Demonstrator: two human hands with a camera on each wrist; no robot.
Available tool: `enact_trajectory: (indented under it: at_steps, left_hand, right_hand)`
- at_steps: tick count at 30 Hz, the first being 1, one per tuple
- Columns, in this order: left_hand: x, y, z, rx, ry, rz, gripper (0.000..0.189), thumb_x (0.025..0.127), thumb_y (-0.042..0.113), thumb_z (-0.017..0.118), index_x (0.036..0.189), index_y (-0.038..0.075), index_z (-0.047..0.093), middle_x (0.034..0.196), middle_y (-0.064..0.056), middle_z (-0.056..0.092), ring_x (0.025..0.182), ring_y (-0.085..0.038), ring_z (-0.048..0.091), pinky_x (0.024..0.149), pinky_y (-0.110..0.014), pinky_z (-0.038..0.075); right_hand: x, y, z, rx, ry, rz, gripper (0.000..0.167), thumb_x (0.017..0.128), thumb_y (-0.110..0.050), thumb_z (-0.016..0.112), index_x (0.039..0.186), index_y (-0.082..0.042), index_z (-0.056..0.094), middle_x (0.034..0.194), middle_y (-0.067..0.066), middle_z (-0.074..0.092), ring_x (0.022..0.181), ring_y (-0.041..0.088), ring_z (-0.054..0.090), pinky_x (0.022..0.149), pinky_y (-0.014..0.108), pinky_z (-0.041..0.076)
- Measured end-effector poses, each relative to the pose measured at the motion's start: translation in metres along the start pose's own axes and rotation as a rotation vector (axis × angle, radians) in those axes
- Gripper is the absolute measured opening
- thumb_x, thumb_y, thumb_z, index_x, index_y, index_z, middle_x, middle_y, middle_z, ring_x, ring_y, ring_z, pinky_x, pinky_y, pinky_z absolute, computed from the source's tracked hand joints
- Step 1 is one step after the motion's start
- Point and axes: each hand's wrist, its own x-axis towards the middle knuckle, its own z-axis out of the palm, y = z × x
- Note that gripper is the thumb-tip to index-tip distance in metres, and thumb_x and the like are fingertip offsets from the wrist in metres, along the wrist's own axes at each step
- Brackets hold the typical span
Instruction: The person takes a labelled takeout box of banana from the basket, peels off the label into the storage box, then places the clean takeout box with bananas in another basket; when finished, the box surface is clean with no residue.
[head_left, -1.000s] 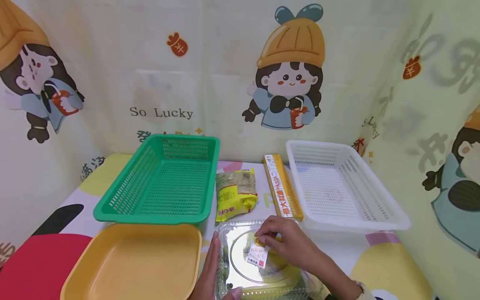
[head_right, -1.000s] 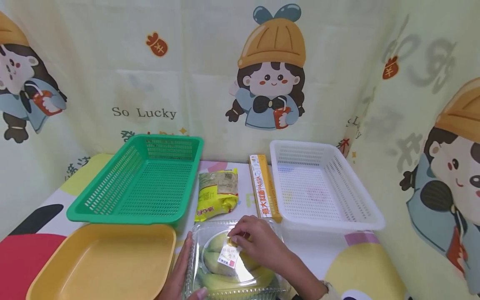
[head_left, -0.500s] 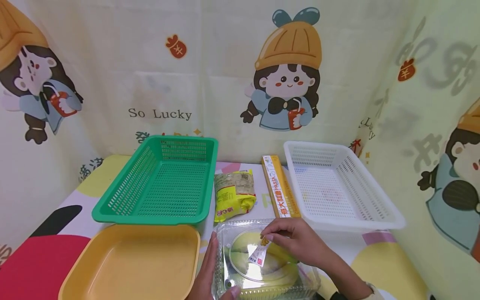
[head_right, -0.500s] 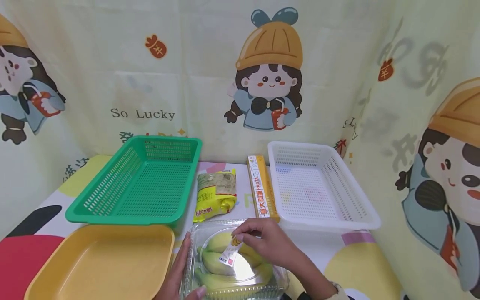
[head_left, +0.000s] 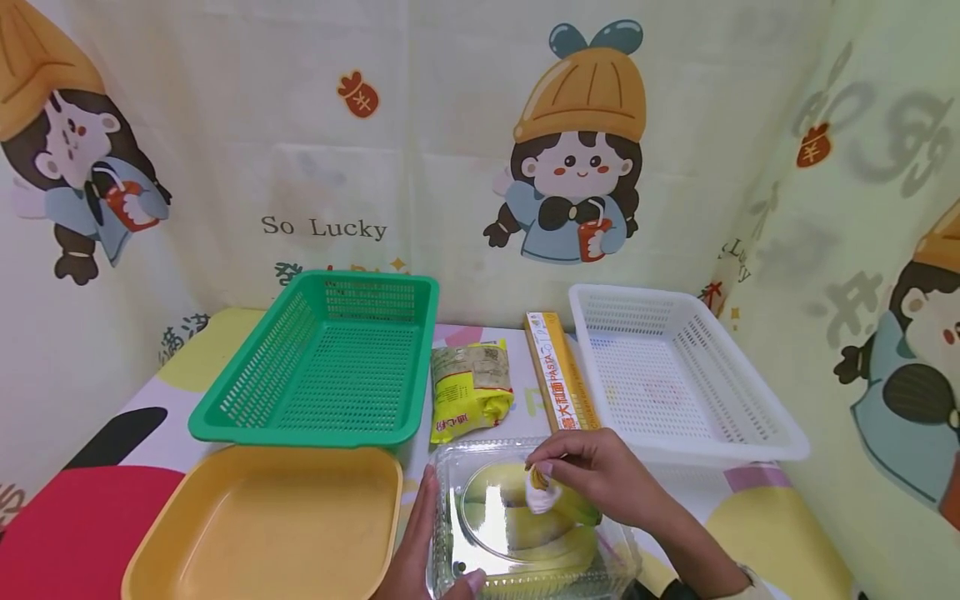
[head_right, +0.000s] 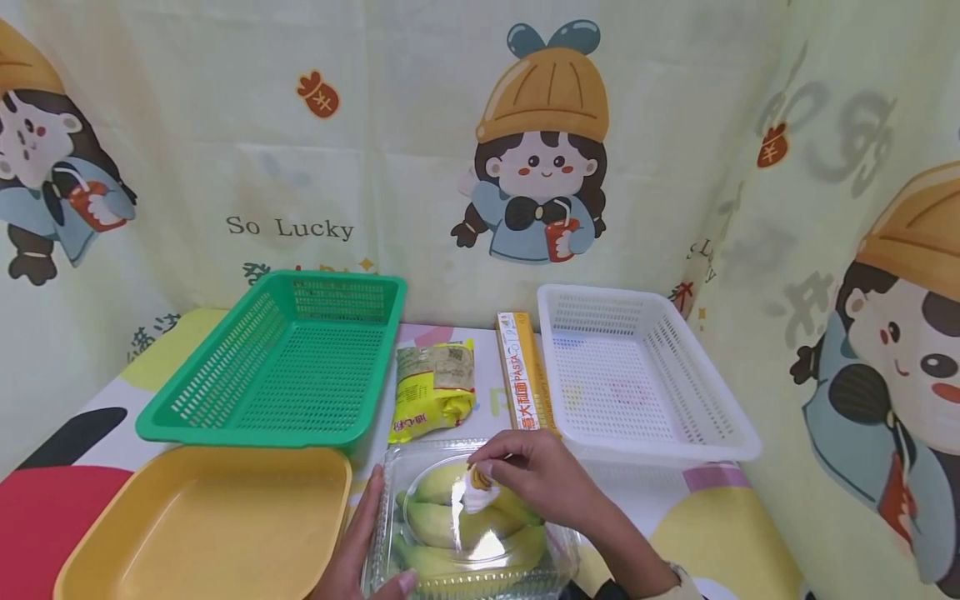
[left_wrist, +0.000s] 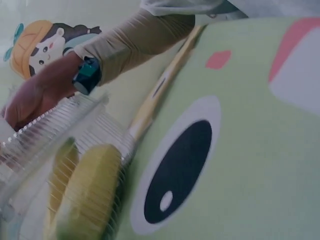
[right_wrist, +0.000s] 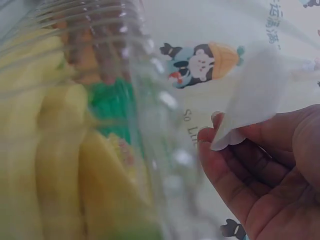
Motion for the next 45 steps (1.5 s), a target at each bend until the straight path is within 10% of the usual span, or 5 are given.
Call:
enact_trajectory:
  at_steps: [5,13,17,24,45]
  left_hand:
    - [-0.003,0.012,0.001,0.000,0.014,-0.068,0.098,0.084,0.029,0.074,0.158,0.019,0.011,0.162,-0.003,0.004,0.143,-0.031,0.006,0.105,-0.065,0.013]
    - [-0.007,0.021,0.000,0.060,0.121,0.146,0.090,0.082,0.016,0.072,0.156,0.018,0.021,0.162,-0.007,0.014,0.145,-0.006,0.008,0.105,-0.013,0.013]
    - [-0.003,0.031,-0.011,0.022,0.109,0.130,0.085,0.084,0.010,0.072,0.155,0.020,0.027,0.160,0.004,0.021,0.141,-0.003,0.021,0.105,-0.023,0.026]
    - [0.005,0.025,-0.037,-0.006,0.090,0.344,0.080,0.083,-0.007,0.068,0.151,0.012,0.032,0.158,-0.014,0.024,0.143,-0.007,0.022,0.106,-0.014,0.025]
    - [-0.007,0.024,-0.104,0.162,0.252,0.190,0.069,0.084,-0.015,0.066,0.146,0.006,0.043,0.150,-0.011,0.041,0.134,-0.003,0.039,0.099,-0.011,0.035]
  right_hand:
    - [0.001,-0.005,-0.001,0.015,0.029,-0.003,0.013,0.093,0.000,0.063,0.101,0.001,0.073,0.096,0.009,0.071,0.084,0.013,0.067,0.071,0.028,0.056]
    - [0.003,-0.014,0.008,0.082,0.044,-0.052,0.014,0.092,0.002,0.062,0.102,0.000,0.073,0.097,0.009,0.070,0.083,0.017,0.067,0.072,0.032,0.057]
    - [0.005,-0.020,0.017,0.093,0.050,-0.067,0.014,0.092,0.002,0.063,0.102,0.000,0.073,0.097,0.009,0.070,0.083,0.018,0.067,0.071,0.034,0.057]
    - [0.012,-0.032,0.033,0.064,0.046,-0.039,0.012,0.094,-0.004,0.064,0.101,-0.003,0.073,0.096,0.005,0.071,0.083,0.016,0.067,0.071,0.033,0.057]
    - [0.052,-0.058,0.114,-0.036,-0.063,-0.136,0.012,0.092,-0.004,0.066,0.101,-0.003,0.074,0.094,0.001,0.072,0.087,-0.003,0.062,0.073,0.018,0.053]
